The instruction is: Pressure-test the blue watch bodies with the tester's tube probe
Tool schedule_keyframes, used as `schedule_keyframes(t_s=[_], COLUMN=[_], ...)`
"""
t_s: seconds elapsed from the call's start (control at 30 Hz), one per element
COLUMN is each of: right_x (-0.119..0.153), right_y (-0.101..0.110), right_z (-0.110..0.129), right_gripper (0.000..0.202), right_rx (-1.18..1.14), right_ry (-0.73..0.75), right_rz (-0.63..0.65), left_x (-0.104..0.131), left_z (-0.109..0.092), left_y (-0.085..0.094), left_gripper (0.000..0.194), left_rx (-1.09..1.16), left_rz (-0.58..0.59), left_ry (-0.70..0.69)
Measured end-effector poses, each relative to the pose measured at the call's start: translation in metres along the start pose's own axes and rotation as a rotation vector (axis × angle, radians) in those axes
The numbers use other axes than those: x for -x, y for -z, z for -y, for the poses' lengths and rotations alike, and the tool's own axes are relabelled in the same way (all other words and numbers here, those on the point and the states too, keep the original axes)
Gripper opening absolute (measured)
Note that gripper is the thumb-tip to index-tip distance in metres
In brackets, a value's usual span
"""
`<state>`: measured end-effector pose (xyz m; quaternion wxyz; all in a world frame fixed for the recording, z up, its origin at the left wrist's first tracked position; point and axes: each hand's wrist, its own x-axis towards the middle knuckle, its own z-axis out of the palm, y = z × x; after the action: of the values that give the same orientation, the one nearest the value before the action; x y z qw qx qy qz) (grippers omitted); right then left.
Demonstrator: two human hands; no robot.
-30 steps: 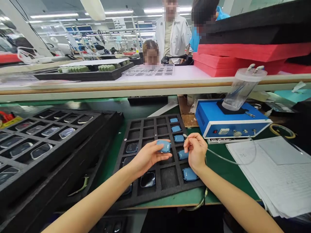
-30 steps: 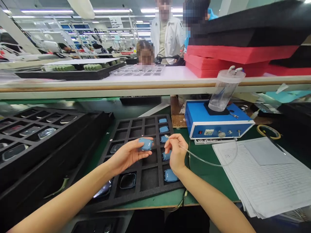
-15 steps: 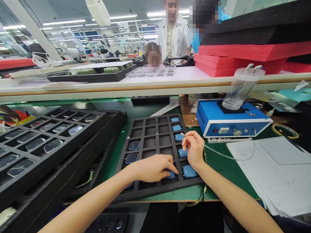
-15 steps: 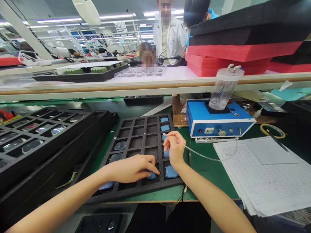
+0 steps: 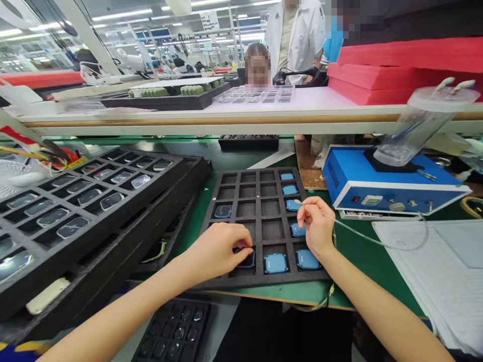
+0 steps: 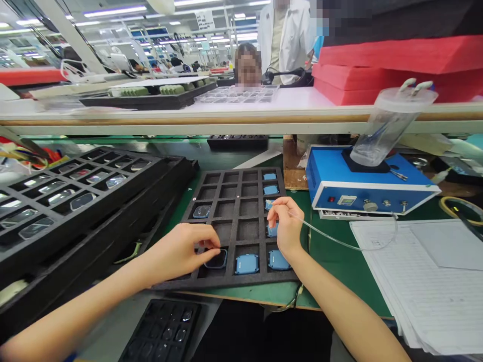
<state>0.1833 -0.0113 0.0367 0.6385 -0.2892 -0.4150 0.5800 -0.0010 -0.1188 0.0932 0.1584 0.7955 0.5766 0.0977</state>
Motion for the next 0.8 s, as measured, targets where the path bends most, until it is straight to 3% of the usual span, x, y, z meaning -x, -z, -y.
schedule_keyframes(t_s=[0.1,0.3,0.43,0.5,0.6,0.7,0.8], right_x=[0.001,0.002,0.001,0.001,0.001,0.001,0.002], right_y=[0.000,-0.001,-0.002,-0.002,-0.001,-0.001,-0.001], right_z=[-0.001,-0.002,-0.003,-0.003,-0.003,-0.004,-0.004], right_gripper=[0.003,0.002,0.003,0.003,0.004,0.004,0.005], right_rx=[0.009,0.005,0.002,0.004,0.016,0.025,0.030], right_ry=[-0.012,-0.040,-0.036,-0.036,-0.039,-0.030,-0.022], right_rz=[0.001,-0.006,-0.005,-0.003,0.007,0.007,0.004], left_x=[0.007,0.002,0.004,0.007,0.003,-0.015,-0.038], left_z=[0.003,-0.011,-0.009,-0.003,0.006,0.010,0.009], left_y=[-0.004,-0.042,-0.029,-0.012,0.009,0.016,0.012], left_gripper=[0.019,0.019,0.021,0.029,0.040,0.044,0.047], left_rx=[-0.125,-0.326,-0.284,-0.092,0.528,1.220,1.554], left_rz=[0.110,0.099,0.137,0.067,-0.065,-0.092,-0.114], left_ry=[0.078,0.129,0.124,0.181,0.209,0.077,-0.044])
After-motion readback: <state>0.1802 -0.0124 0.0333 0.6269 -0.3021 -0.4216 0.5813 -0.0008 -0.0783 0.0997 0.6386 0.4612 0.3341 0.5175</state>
